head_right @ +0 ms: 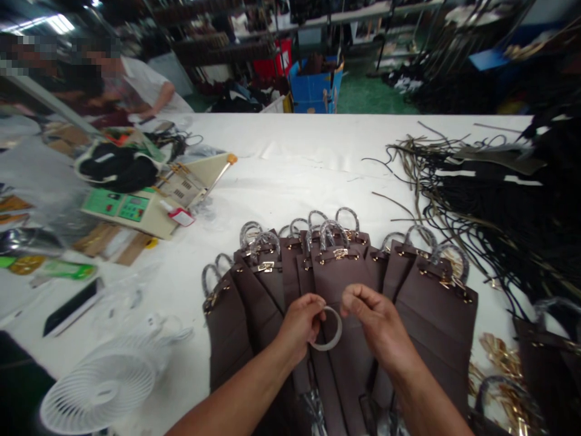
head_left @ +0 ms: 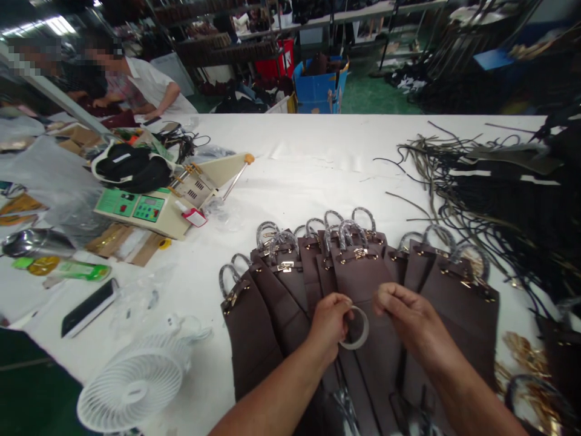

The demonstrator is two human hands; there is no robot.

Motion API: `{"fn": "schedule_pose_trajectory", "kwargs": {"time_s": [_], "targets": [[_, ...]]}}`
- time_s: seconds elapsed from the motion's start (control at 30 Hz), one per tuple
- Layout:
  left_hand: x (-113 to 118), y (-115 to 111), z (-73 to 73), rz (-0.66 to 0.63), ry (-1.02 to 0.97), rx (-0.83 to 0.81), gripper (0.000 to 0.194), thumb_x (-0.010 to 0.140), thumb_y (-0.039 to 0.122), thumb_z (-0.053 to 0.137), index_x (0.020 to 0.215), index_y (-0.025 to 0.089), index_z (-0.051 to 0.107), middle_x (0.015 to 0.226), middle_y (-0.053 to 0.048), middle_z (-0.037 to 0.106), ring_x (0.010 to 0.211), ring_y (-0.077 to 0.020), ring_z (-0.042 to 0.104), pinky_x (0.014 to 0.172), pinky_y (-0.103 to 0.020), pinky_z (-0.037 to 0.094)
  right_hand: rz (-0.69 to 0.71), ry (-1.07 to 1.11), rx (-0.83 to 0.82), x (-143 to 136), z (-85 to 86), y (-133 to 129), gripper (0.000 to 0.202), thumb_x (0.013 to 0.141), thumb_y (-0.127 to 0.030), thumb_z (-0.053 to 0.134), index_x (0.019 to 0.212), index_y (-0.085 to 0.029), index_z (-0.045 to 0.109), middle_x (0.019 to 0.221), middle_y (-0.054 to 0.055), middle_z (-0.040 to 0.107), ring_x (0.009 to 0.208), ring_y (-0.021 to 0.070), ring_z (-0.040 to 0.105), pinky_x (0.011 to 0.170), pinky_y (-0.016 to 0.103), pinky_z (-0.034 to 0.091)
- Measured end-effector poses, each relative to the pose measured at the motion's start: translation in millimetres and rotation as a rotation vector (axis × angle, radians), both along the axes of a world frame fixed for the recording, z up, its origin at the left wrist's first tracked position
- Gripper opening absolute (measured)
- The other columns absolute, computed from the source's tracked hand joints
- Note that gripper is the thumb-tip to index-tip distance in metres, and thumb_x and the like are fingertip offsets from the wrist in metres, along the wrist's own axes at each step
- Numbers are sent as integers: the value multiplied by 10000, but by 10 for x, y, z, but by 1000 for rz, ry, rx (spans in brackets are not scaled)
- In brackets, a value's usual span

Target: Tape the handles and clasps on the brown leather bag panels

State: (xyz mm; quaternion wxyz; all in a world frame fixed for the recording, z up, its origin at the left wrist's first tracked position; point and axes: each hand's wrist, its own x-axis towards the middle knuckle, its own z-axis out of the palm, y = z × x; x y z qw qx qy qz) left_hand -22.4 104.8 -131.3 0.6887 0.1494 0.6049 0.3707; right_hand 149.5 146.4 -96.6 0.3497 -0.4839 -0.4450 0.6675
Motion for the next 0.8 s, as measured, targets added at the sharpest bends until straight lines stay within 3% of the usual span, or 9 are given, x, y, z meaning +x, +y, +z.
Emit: {"fn": "schedule_pose_trajectory", "kwargs": {"time_s": [0.1,0.17,0.27,0.37,0.47,0.63,0.73,0.8], "targets": [[-94,-28,-142,57,-33,-56,283,745,393,629,858,150,538,672,19,538,352,-51,302,349,-224,147,-150,-46,43,33,0,259,302,857,-478,718,844,-187,636,804,10,595,805,144,529,800,252,412],[-129,-53,-146,46,-23,-14,342,746,447,657,861,144,547,693,7,558,363,-51,337,350,-218,176,-151,-201,21,44,-27,397,348,827,-522,738,918,-192,677,844,18,639,833,158,567,816,262,422],[-105,-51,-71,-4,-4,49,328,792,451,644,873,143,565,708,1,576,383,-51,357,370,-214,205,36,-390,-13,17,-106,422,451,838,-604,687,1016,-191,710,875,33,677,860,186,609,824,286,445],[-60,-17,-2,-75,79,129,230,841,372,610,856,143,588,698,2,578,456,-58,397,444,-206,274,216,-421,38,-36,-177,258,493,851,-630,650,1087,-203,720,974,46,691,895,196,628,825,295,466],[-54,-1,45,-142,222,219,175,859,313,597,831,141,618,707,-3,587,583,-83,474,554,-212,356,248,-432,164,-71,-195,84,423,849,-586,675,1056,-222,736,957,42,672,868,185,619,792,290,472],[-106,-5,225,-348,504,418,190,922,308,538,879,174,666,815,-7,653,768,-133,571,690,-256,389,286,-593,393,-49,-136,11,221,926,-413,611,830,-239,708,867,14,655,842,162,608,793,286,455],[-125,0,352,-475,655,489,166,918,285,533,889,201,673,849,4,666,807,-146,590,733,-280,381,345,-666,400,-13,-74,34,152,897,-337,611,802,-232,667,839,-6,643,810,150,600,775,284,444],[-112,7,395,-491,646,481,153,900,290,551,877,205,675,849,3,662,814,-146,582,735,-283,375,385,-627,341,5,-21,49,147,885,-324,609,787,-218,639,816,-9,630,790,146,589,758,279,435]]}}
